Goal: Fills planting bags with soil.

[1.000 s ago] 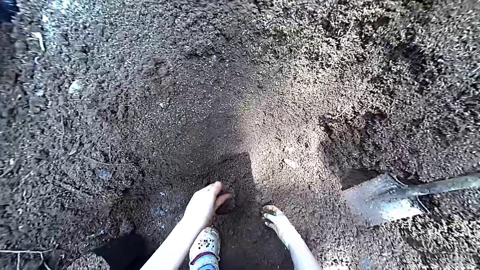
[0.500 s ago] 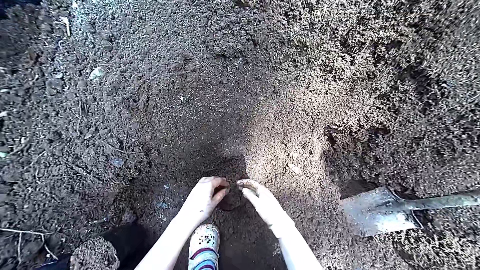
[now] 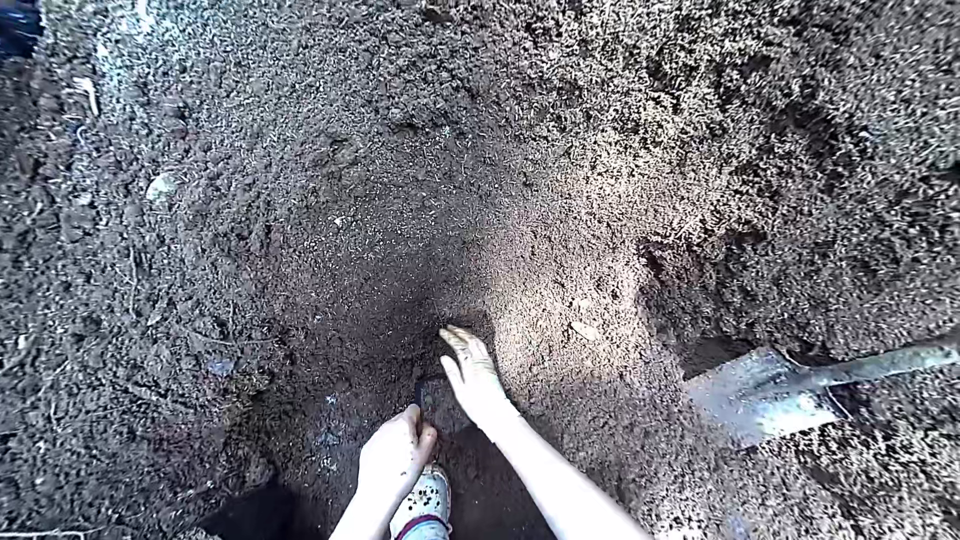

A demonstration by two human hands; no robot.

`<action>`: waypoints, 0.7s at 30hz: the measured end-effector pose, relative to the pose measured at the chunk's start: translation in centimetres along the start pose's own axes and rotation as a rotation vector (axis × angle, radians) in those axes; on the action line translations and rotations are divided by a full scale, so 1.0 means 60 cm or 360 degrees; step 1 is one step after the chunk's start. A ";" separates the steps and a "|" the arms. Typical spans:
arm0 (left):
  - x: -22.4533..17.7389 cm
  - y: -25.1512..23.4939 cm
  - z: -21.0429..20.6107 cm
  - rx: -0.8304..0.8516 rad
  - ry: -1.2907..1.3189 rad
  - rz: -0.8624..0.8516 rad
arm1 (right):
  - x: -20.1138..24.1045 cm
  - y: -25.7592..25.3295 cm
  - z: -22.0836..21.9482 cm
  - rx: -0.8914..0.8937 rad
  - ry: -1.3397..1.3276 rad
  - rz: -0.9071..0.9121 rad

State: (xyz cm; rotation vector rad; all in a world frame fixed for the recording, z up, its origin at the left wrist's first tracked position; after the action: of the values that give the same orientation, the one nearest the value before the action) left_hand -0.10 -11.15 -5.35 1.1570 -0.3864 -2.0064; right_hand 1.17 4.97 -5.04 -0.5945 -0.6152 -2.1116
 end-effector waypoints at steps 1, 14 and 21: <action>-0.005 0.004 0.003 -0.0080 -0.0031 -0.0032 | -0.024 0.003 0.019 -0.0006 -0.0072 -0.0096; 0.005 -0.037 -0.060 0.0134 0.0527 -0.0016 | -0.115 0.154 -0.057 0.1218 -0.1247 -0.1361; -0.002 -0.031 -0.067 -0.0108 0.0629 0.0000 | -0.133 0.147 -0.043 0.0950 -0.0865 -0.1529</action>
State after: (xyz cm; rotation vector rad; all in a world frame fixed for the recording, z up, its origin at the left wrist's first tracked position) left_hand 2.41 -9.38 -8.53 1.4687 -0.1160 -1.7221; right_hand 12.21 3.43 -9.95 -0.5752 -2.0786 -2.3823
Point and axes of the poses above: each hand's wrist, its own y-axis away from the middle knuckle, its own z-axis out of the back of the hand, x = y × z, the point moved 7 cm from there along -y, towards the middle knuckle, and after that the axes turned 14 degrees about -z, right-handed, at the moved point
